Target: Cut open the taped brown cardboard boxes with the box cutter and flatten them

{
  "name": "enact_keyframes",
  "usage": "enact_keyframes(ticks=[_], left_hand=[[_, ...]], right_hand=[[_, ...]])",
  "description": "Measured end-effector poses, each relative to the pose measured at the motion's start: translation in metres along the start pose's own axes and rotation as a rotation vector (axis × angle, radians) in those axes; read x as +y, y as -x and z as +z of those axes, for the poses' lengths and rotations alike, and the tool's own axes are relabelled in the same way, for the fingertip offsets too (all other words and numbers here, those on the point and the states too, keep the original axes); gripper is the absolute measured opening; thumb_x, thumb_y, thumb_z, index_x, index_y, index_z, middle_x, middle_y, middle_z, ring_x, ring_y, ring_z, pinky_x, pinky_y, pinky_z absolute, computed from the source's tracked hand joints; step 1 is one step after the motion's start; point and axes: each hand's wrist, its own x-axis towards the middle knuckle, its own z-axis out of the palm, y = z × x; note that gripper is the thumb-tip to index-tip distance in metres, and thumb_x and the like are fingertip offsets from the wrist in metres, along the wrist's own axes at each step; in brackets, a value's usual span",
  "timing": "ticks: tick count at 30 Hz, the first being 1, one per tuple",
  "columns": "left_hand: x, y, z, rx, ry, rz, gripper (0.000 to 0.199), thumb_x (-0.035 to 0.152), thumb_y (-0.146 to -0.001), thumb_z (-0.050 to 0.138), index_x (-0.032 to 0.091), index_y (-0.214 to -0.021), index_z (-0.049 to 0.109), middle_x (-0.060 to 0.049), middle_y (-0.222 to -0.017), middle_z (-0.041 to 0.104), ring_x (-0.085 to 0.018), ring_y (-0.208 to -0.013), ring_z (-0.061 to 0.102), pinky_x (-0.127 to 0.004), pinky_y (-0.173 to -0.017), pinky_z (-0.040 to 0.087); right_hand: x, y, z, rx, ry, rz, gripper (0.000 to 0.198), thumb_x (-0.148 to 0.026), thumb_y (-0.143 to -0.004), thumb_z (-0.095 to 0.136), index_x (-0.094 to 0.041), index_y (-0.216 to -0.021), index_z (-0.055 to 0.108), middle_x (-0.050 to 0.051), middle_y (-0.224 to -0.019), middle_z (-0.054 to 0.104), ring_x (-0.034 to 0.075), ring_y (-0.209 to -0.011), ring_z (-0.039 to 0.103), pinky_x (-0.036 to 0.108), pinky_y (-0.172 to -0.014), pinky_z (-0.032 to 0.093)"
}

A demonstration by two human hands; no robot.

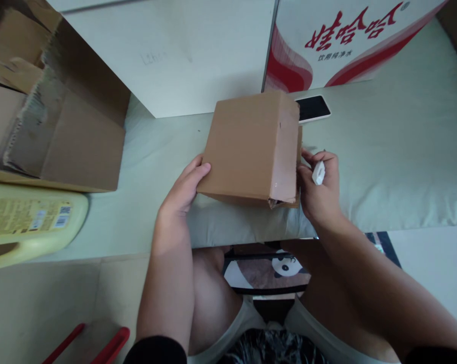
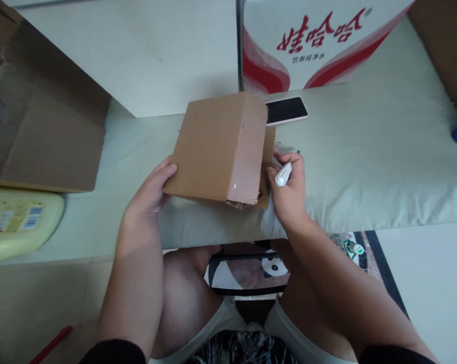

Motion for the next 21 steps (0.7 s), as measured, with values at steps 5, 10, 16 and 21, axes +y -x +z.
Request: enact_keyframes(ticks=[5, 10, 16, 21], left_hand=[[-0.001, 0.0, 0.0, -0.012, 0.003, 0.004, 0.065, 0.057, -0.077, 0.071, 0.017, -0.128, 0.066, -0.011, -0.132, 0.074, -0.034, -0.126, 0.067, -0.04, -0.103, 0.054], [0.0, 0.0, 0.0, -0.008, -0.003, 0.007, 0.065, 0.058, -0.076, 0.071, 0.017, -0.127, 0.066, -0.011, -0.133, 0.073, -0.036, -0.129, 0.066, -0.042, -0.106, 0.053], [0.002, 0.001, 0.002, 0.001, -0.005, 0.003, 0.068, 0.058, -0.075, 0.071, 0.017, -0.129, 0.066, -0.011, -0.133, 0.074, -0.036, -0.128, 0.066, -0.044, -0.108, 0.052], [0.003, 0.001, 0.003, 0.004, 0.004, -0.005, 0.066, 0.057, -0.075, 0.072, 0.017, -0.127, 0.067, -0.012, -0.131, 0.074, -0.036, -0.128, 0.066, -0.042, -0.107, 0.052]], right_hand=[[-0.009, 0.003, 0.007, 0.048, -0.042, 0.025, 0.03, -0.025, -0.086, 0.07, -0.031, -0.102, 0.046, 0.004, -0.139, 0.065, 0.016, -0.08, 0.072, 0.045, -0.081, 0.063], [-0.01, 0.003, 0.007, 0.048, -0.033, 0.017, 0.03, -0.023, -0.084, 0.069, -0.031, -0.101, 0.045, 0.004, -0.137, 0.066, 0.015, -0.08, 0.069, 0.04, -0.079, 0.061], [-0.011, 0.003, 0.005, 0.056, 0.004, 0.031, 0.03, -0.025, -0.082, 0.069, -0.03, -0.102, 0.046, 0.004, -0.136, 0.066, 0.02, -0.103, 0.072, 0.039, -0.083, 0.058], [-0.016, 0.005, 0.006, 0.069, 0.008, 0.035, 0.028, -0.024, -0.082, 0.068, -0.03, -0.1, 0.047, 0.005, -0.134, 0.068, 0.023, -0.116, 0.069, 0.042, -0.089, 0.056]])
